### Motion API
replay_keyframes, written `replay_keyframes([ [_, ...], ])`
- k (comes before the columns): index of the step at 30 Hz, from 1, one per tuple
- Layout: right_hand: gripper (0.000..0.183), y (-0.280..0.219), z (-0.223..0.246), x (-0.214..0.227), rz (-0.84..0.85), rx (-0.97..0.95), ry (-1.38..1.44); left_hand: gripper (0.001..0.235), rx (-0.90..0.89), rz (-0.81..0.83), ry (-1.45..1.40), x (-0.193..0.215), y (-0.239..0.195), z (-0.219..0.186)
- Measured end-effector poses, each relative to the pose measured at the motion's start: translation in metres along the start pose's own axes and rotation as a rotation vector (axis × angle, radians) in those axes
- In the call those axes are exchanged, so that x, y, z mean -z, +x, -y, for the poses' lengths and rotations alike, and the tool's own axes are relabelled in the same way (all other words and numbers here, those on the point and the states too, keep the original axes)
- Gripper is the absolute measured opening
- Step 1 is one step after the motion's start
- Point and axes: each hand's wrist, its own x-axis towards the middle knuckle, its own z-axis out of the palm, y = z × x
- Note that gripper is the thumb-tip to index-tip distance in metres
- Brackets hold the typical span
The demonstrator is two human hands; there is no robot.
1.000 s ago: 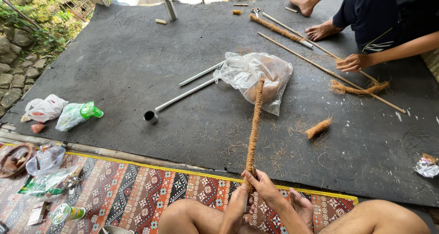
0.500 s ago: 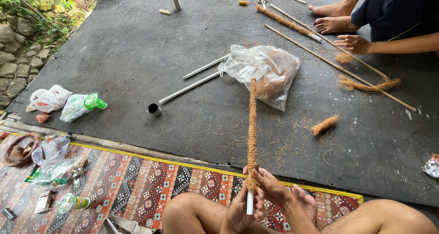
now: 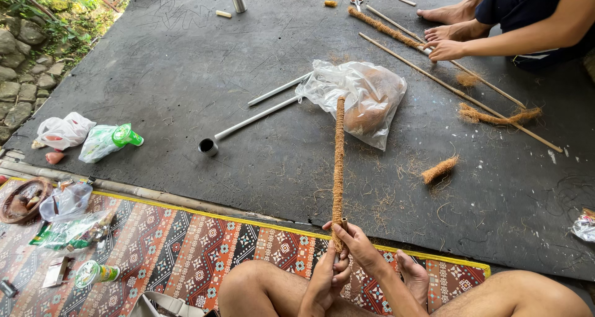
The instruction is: The person sits cross-legged and wraps a brown fibrous rope around a long metal rod. They use a small white cylindrical tool to press and tighten the rope as they wind it along the rod's length.
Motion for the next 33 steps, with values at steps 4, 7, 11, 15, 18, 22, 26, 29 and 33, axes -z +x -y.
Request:
replay_keyframes([
  [4,0.039,0.003,-0.005,0.0,-0.07,-0.01,-0.026,0.046,-0.011,-0.117,0.128,0.003,0.007,0.003],
  [7,0.039,0.006,-0.009,0.001,-0.065,0.048,-0.009,0.047,-0.056,-0.114,0.229,0.01,0.014,0.007],
  [11,0.04,0.006,-0.009,0.002,-0.063,0.109,-0.11,0.043,-0.129,-0.162,0.356,0.02,0.022,0.012],
  [15,0.042,0.007,-0.007,0.005,-0.059,0.127,-0.075,0.04,-0.225,-0.163,0.411,0.026,0.032,0.016],
  [18,0.049,-0.001,-0.009,0.006,-0.028,0.031,0.177,0.036,-0.242,-0.167,0.504,0.026,0.028,0.021],
  [22,0.052,0.004,-0.006,0.009,0.014,0.036,0.254,0.034,-0.21,-0.16,0.422,0.019,0.028,0.013],
  [26,0.05,0.011,-0.014,0.011,-0.04,0.138,-0.066,0.036,-0.25,-0.251,0.511,0.014,0.023,0.013],
  [29,0.047,0.016,-0.022,0.014,-0.062,0.123,-0.046,0.043,-0.296,-0.381,0.754,0.007,0.023,0.008],
  [33,0.04,0.017,-0.036,0.023,-0.111,0.073,-0.05,0.044,-0.465,-0.522,1.09,-0.007,0.016,0.003],
])
